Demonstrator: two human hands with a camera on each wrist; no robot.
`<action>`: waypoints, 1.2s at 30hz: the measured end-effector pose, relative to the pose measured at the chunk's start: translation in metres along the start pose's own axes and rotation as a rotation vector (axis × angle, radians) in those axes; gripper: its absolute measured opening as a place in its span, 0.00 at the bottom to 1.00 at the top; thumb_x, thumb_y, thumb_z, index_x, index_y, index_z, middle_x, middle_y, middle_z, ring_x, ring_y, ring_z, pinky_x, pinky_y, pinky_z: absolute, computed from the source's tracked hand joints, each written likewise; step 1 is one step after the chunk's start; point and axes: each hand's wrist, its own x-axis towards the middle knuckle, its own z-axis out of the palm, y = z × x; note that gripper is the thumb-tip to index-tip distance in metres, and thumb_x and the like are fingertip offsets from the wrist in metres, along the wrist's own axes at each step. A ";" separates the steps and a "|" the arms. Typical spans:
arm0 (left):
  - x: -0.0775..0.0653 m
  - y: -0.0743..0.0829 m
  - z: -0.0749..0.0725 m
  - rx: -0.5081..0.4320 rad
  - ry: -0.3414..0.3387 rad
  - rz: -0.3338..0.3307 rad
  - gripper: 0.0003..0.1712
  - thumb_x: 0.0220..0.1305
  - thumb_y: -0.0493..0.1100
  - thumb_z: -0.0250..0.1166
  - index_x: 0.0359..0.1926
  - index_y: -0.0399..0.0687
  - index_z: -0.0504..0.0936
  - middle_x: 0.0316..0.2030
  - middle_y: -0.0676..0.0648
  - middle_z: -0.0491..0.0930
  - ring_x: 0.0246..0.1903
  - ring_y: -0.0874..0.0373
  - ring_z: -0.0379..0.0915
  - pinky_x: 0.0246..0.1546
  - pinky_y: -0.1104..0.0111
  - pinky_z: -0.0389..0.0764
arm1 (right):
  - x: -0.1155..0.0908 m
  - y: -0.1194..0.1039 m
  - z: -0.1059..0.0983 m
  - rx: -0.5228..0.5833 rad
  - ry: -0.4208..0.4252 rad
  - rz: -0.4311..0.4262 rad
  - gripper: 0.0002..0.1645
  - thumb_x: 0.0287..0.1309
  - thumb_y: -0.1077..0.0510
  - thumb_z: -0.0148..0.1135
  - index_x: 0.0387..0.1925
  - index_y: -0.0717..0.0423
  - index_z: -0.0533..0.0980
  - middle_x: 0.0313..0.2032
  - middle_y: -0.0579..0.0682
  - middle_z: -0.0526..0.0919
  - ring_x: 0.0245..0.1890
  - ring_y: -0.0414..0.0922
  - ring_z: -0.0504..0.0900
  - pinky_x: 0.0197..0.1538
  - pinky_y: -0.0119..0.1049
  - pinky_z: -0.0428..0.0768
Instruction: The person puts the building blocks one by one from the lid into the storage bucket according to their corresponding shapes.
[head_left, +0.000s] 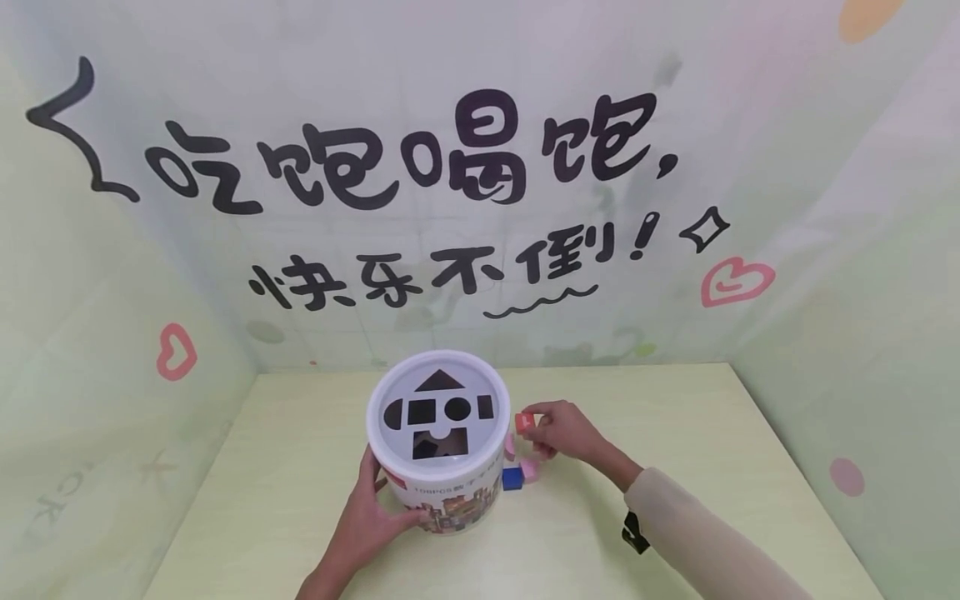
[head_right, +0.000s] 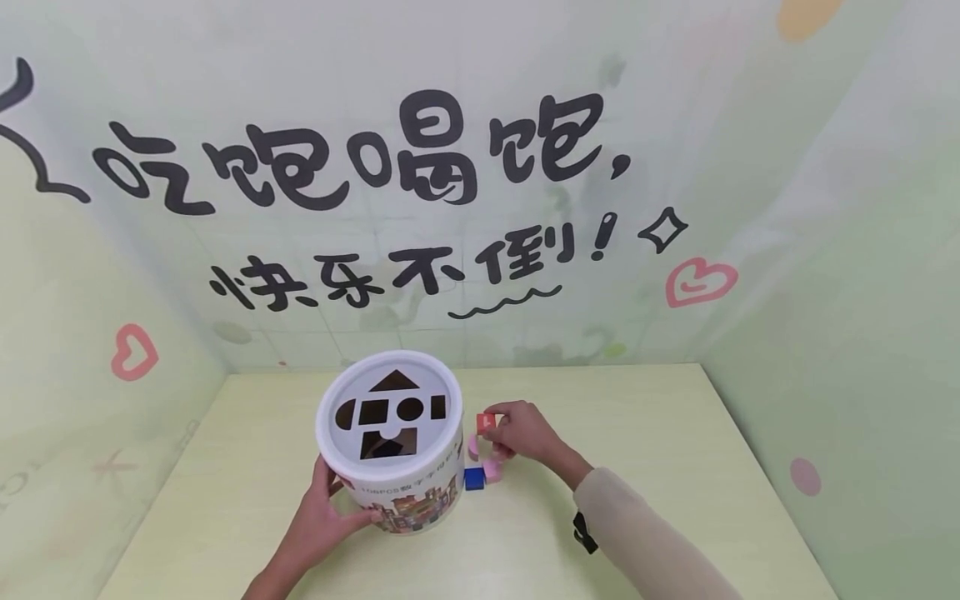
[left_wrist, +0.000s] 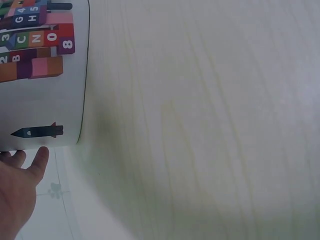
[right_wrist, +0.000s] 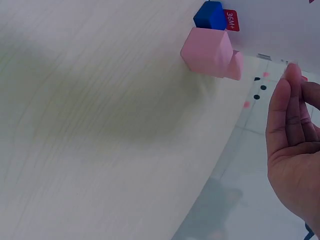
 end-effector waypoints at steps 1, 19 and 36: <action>0.000 0.000 0.000 0.001 0.000 0.000 0.77 0.32 0.52 0.84 0.76 0.70 0.39 0.73 0.43 0.56 0.70 0.45 0.54 0.61 0.42 0.71 | -0.002 -0.003 0.000 -0.001 -0.002 -0.002 0.22 0.59 0.60 0.65 0.54 0.63 0.78 0.18 0.49 0.81 0.15 0.42 0.78 0.22 0.34 0.83; -0.001 0.002 0.000 0.013 0.003 0.004 0.77 0.33 0.52 0.84 0.77 0.69 0.39 0.73 0.42 0.56 0.70 0.45 0.54 0.61 0.43 0.72 | -0.032 -0.046 -0.005 -0.020 -0.064 -0.090 0.19 0.61 0.59 0.63 0.54 0.57 0.79 0.19 0.53 0.82 0.15 0.42 0.78 0.24 0.41 0.85; -0.001 0.001 -0.001 0.001 -0.002 0.004 0.77 0.34 0.52 0.84 0.77 0.70 0.39 0.73 0.43 0.55 0.70 0.44 0.54 0.61 0.42 0.71 | -0.050 -0.065 -0.015 -0.021 -0.052 -0.098 0.20 0.61 0.57 0.65 0.55 0.54 0.79 0.20 0.53 0.82 0.18 0.47 0.81 0.25 0.39 0.85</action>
